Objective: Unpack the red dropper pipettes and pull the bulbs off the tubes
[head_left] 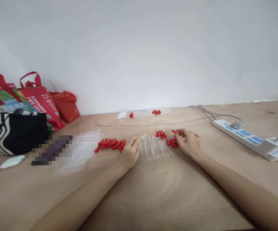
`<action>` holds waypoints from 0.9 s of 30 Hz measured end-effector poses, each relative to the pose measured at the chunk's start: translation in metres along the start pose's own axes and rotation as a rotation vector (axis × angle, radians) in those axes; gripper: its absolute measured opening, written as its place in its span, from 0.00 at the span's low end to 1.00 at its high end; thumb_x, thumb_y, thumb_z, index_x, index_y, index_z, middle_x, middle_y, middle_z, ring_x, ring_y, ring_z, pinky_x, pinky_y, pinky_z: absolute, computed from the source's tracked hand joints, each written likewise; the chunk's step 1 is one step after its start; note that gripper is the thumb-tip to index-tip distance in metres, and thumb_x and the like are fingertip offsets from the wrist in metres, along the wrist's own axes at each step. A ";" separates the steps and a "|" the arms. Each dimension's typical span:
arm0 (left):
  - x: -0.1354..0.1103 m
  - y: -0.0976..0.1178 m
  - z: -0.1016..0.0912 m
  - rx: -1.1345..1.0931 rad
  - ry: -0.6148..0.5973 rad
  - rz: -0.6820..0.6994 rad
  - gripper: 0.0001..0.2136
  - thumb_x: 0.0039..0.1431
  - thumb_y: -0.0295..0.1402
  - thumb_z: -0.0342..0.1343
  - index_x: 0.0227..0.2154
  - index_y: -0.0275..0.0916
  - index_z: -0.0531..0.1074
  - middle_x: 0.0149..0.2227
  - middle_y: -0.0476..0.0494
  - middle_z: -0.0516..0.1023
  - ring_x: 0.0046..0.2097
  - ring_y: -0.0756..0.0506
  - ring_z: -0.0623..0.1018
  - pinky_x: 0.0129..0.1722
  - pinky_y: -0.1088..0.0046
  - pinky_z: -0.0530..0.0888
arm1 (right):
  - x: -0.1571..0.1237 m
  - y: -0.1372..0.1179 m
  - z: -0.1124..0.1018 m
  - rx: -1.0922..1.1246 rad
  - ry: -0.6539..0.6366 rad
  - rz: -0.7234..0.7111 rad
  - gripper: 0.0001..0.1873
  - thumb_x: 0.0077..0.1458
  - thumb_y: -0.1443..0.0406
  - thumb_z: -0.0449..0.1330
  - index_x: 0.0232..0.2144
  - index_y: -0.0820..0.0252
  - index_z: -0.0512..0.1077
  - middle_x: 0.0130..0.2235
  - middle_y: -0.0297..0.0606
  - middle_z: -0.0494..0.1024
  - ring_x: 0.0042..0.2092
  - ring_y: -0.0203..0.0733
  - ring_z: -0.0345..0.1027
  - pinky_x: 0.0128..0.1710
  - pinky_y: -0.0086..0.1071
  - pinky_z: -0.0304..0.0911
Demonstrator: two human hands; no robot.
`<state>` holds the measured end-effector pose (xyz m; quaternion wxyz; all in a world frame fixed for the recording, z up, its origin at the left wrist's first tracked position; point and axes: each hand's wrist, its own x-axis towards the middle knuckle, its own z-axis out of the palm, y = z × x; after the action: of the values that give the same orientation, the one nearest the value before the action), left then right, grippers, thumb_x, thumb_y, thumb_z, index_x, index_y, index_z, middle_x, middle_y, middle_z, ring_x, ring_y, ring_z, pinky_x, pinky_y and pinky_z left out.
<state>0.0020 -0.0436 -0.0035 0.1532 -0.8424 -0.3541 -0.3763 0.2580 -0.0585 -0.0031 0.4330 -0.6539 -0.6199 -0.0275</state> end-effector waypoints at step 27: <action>-0.001 0.005 -0.011 -0.306 -0.232 0.109 0.20 0.49 0.41 0.56 0.43 0.36 0.64 0.40 0.39 0.73 0.44 0.43 0.72 0.43 0.65 0.71 | 0.022 -0.007 -0.002 -0.163 -0.180 0.061 0.14 0.46 0.55 0.51 0.25 0.54 0.72 0.28 0.34 0.75 0.37 0.43 0.63 0.43 0.44 0.43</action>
<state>-0.0008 -0.0531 0.0029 0.0018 -0.9114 -0.2622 -0.3172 0.2579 -0.0434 0.0146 0.3216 -0.7052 -0.6319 -0.0058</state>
